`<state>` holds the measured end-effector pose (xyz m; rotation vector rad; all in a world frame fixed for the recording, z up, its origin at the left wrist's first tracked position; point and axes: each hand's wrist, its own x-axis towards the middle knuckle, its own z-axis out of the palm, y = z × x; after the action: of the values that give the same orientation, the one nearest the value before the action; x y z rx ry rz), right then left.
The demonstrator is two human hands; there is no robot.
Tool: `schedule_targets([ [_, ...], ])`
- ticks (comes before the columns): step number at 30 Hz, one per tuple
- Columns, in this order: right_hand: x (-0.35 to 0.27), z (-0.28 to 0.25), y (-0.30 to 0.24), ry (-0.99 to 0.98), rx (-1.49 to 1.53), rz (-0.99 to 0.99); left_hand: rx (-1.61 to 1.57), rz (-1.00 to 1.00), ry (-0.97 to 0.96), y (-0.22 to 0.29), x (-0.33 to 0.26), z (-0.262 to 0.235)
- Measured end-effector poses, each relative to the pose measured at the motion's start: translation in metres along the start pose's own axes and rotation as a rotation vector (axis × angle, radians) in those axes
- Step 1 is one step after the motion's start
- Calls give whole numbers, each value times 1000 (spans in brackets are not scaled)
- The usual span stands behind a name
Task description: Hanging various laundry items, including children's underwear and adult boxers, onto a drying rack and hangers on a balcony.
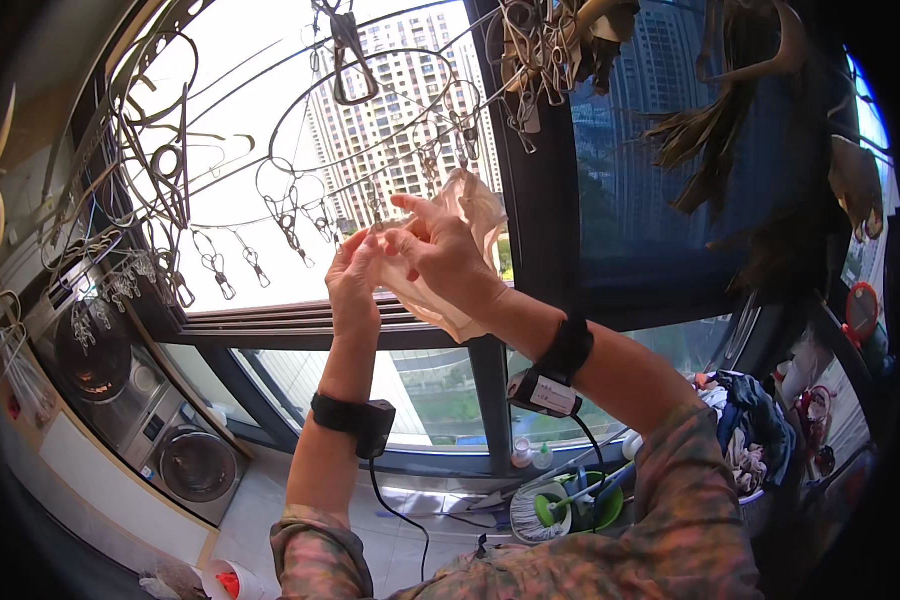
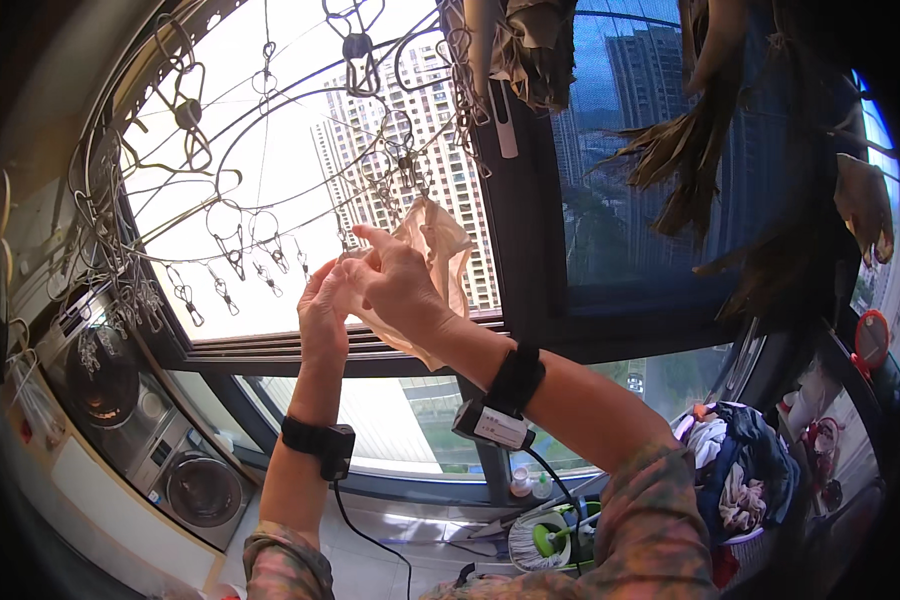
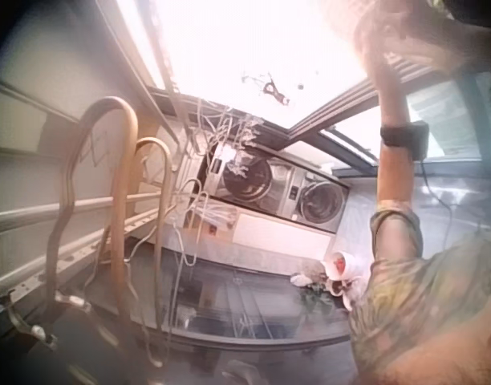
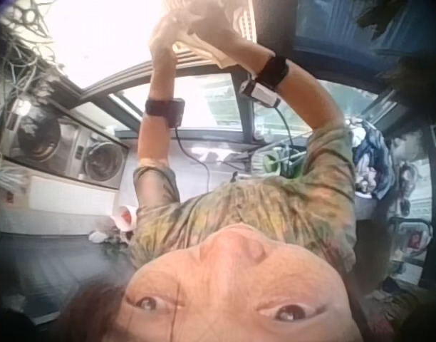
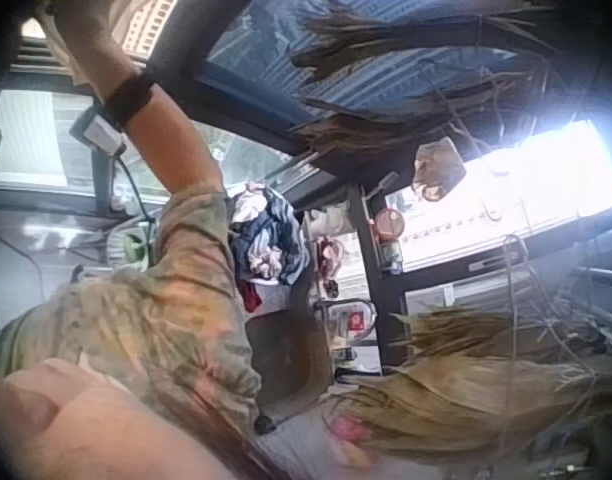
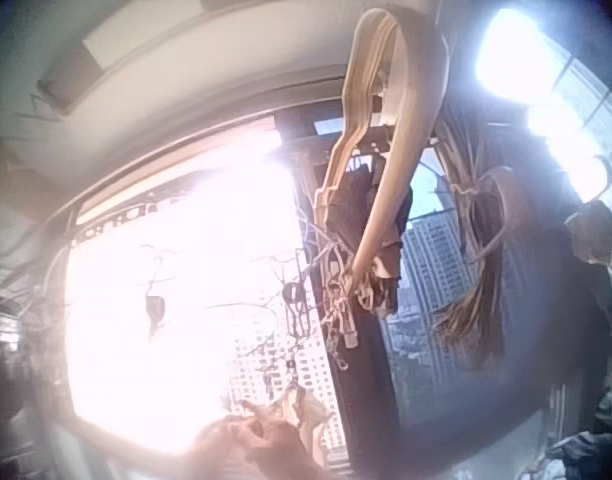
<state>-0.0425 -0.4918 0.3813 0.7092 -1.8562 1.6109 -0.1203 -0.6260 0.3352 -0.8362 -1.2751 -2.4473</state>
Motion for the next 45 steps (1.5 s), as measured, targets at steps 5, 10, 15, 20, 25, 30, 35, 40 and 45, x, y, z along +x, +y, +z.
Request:
schedule_targets([
  [5, -96, -6, 0, -49, -27, -46, 110, -76, 74, -20, -17, -5],
  [10, -172, -19, 24, -34, -15, 143, 50, -376, 160, -76, -48, -64],
  [15, -250, -57, 68, 32, -30, 587, 29, -753, 23, -138, -103, -86],
  [20, -376, -112, 82, 345, -133, 881, -55, -1046, -187, -178, -182, -75],
  [25, -486, -214, 33, 813, -1042, 593, -51, -1159, -253, -172, -239, -66],
  [30, -548, -306, -35, 870, -1672, 726, -20, -1151, -145, -165, -269, -48],
  [35, -574, -342, -27, 750, -1633, 766, -17, -1167, -144, -164, -294, 2],
  [40, -493, -370, -51, 1041, -374, 480, -37, -1165, -246, -169, -313, 36],
  [45, -427, -360, -84, 1006, -47, 399, 0, -1184, -311, -171, -317, 65],
])
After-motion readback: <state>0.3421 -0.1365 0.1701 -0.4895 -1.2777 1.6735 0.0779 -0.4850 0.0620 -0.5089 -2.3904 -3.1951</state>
